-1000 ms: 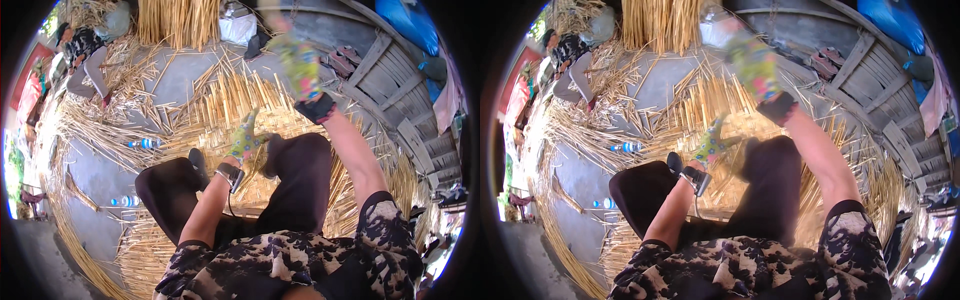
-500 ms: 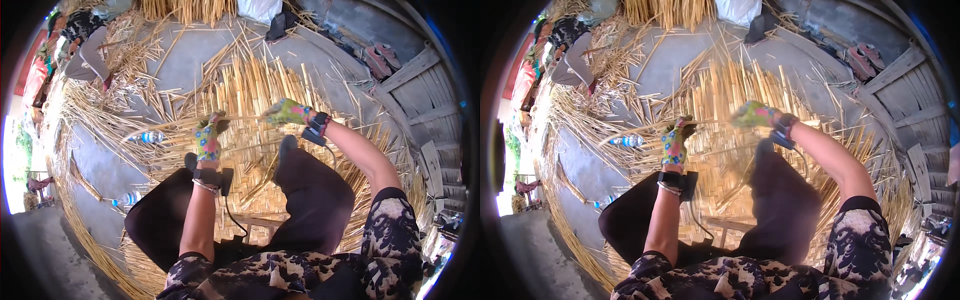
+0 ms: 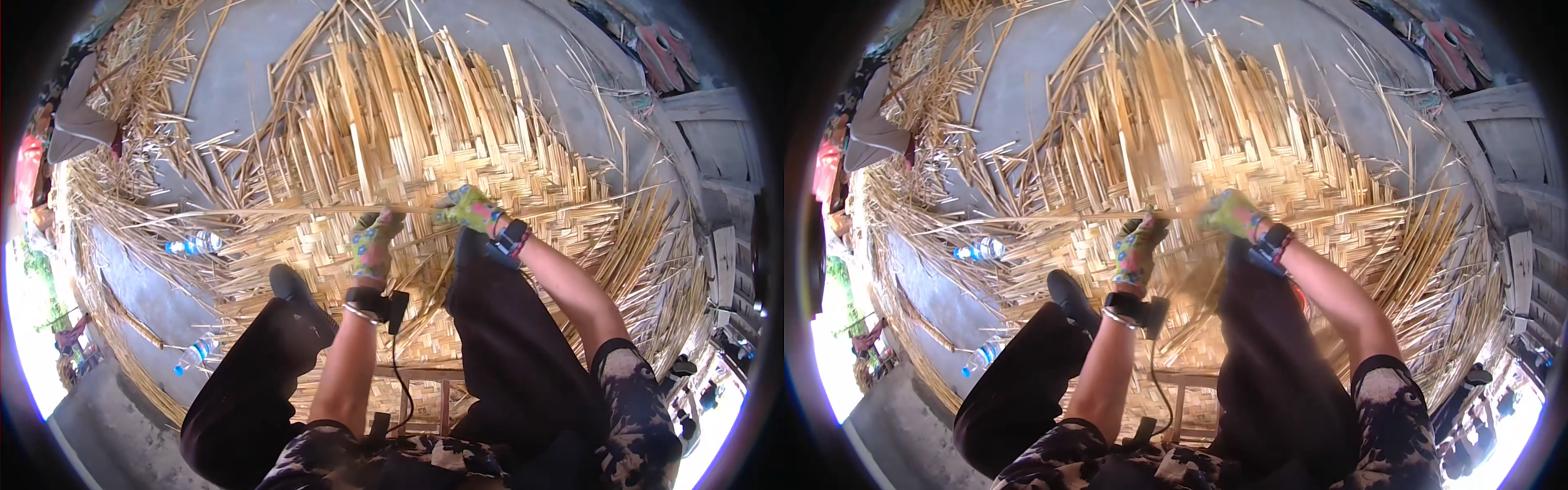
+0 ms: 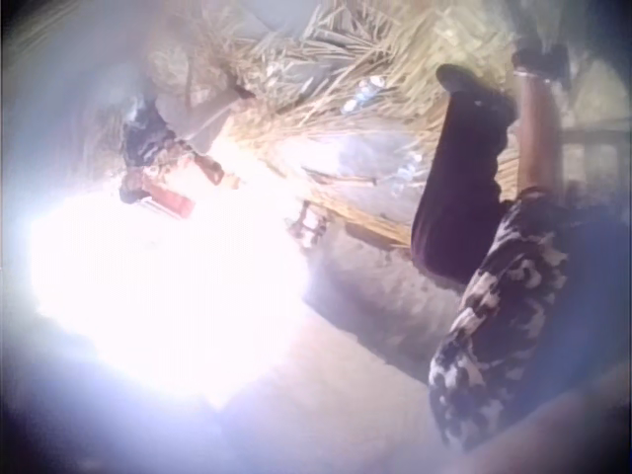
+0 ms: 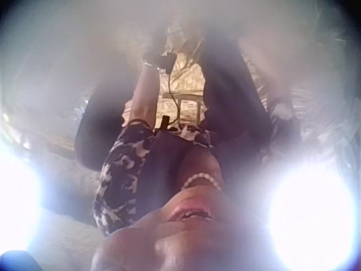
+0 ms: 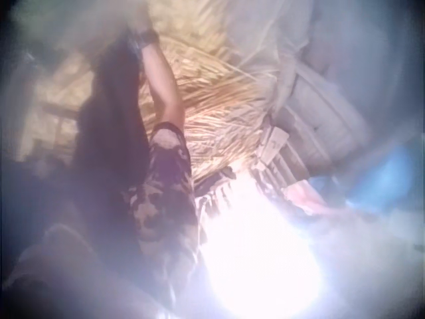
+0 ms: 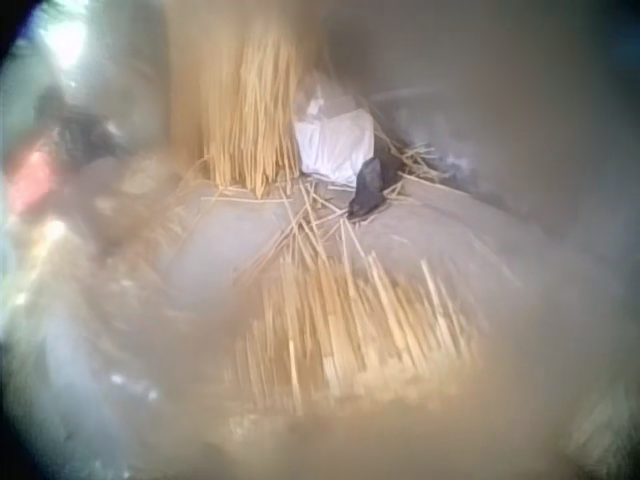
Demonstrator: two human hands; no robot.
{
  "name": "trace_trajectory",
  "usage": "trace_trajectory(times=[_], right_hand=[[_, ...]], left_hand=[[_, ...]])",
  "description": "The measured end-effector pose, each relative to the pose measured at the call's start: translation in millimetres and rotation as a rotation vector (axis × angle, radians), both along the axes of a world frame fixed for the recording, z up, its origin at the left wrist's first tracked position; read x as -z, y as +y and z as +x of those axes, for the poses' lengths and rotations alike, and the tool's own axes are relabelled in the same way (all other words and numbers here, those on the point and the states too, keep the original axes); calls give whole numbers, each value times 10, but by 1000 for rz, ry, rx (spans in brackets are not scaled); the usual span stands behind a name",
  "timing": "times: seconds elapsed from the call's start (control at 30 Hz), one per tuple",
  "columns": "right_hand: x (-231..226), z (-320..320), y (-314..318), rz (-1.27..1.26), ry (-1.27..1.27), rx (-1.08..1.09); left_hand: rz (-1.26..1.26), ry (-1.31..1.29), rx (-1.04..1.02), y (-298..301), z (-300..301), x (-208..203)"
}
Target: Weaving bamboo strips into a large mat using hands and scissors for trimming.
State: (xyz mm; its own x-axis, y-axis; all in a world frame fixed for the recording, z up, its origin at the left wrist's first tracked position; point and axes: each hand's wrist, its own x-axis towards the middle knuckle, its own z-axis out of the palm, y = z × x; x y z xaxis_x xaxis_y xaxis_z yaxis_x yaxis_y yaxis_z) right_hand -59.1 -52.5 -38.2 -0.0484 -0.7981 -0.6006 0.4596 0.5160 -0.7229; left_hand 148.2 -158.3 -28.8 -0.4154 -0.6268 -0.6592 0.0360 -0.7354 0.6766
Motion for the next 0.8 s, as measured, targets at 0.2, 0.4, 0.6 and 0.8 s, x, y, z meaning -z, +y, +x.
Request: trace_trajectory(times=[0.2, 0.4, 0.6, 0.8], right_hand=[[119, -160, 62, 138, -28, 99], [241, -280, 73, 88, 256, -139], [101, -283, 28, 86, 15, -96], [243, -277, 42, -107, 329, -330]], left_hand=[[101, -88, -93, 73, -345, 114], [62, -27, -38, 91, -429, 92], [-1, -112, -71, 71, -415, 137], [-77, -176, -167, 26, -435, 198]])
